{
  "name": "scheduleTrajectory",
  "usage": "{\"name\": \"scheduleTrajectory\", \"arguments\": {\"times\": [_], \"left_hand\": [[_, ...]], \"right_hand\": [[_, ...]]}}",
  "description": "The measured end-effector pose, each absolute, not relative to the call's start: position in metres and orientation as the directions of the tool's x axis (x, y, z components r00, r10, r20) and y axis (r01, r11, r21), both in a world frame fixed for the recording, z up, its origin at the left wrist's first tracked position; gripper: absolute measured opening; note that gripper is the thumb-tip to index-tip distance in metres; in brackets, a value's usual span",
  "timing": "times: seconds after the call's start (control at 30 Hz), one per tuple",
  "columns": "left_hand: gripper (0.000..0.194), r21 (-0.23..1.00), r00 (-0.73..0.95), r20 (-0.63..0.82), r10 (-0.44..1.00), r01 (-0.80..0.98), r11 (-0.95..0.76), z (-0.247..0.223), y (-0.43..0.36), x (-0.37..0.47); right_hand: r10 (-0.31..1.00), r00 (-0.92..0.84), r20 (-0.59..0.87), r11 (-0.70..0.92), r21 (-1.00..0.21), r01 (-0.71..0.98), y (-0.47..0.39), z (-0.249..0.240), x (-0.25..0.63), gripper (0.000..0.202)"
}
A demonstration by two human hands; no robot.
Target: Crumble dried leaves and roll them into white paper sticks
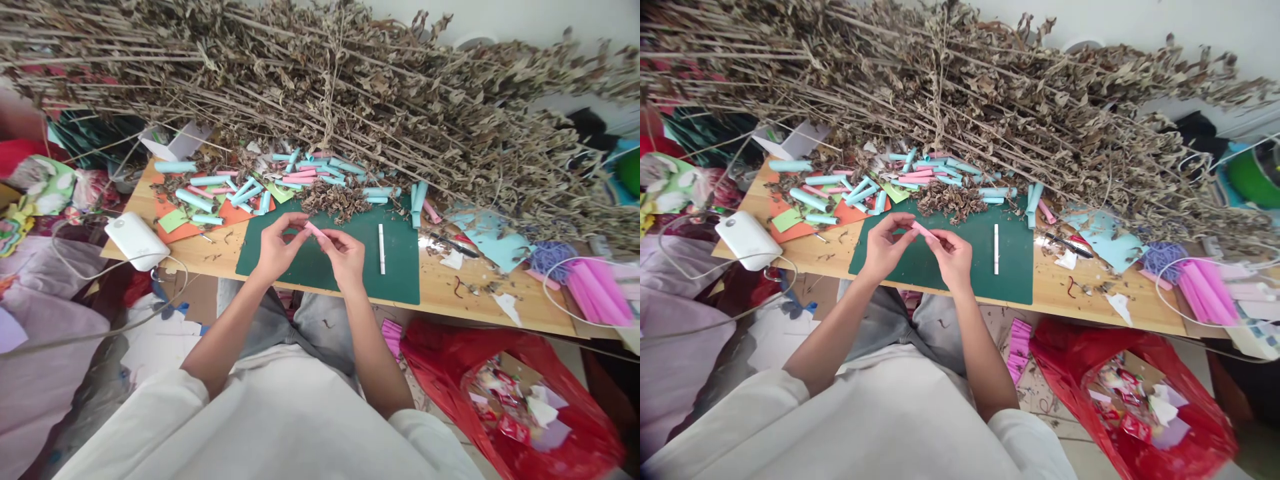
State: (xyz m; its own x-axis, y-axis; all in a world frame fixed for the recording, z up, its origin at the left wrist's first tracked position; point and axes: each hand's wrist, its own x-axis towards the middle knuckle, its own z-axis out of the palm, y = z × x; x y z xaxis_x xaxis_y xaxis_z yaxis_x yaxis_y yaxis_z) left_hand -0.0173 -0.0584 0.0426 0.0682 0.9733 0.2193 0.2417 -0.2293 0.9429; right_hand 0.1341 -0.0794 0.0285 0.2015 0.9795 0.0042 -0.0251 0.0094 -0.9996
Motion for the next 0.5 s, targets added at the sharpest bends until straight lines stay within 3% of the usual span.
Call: {"name": "scheduleTrajectory", "arguments": {"times": [0.13,0.27,0.37,0.5], "left_hand": [[0.024,0.903,0.074,0.222,0.972,0.36,-0.233,0.034,-0.059,-0.036],[0.019,0.783,0.09,0.268,0.959,0.56,-0.272,0.026,-0.054,-0.051],[0.019,0.71,0.079,0.28,0.957,0.653,-0.262,0.019,-0.046,-0.058],[0.012,0.662,0.027,0.319,0.947,0.709,-0.243,0.012,-0.038,-0.062]], "right_hand": [[0.969,0.185,0.165,0.135,-0.977,0.167,-0.068,0.037,0.128,0.028],[0.948,0.005,0.317,0.271,-0.819,0.507,-0.053,0.044,0.106,0.025],[0.933,-0.145,0.33,0.342,-0.684,0.644,-0.044,0.045,0.085,0.029],[0.933,-0.177,0.314,0.345,-0.636,0.69,-0.044,0.045,0.08,0.035]]}}
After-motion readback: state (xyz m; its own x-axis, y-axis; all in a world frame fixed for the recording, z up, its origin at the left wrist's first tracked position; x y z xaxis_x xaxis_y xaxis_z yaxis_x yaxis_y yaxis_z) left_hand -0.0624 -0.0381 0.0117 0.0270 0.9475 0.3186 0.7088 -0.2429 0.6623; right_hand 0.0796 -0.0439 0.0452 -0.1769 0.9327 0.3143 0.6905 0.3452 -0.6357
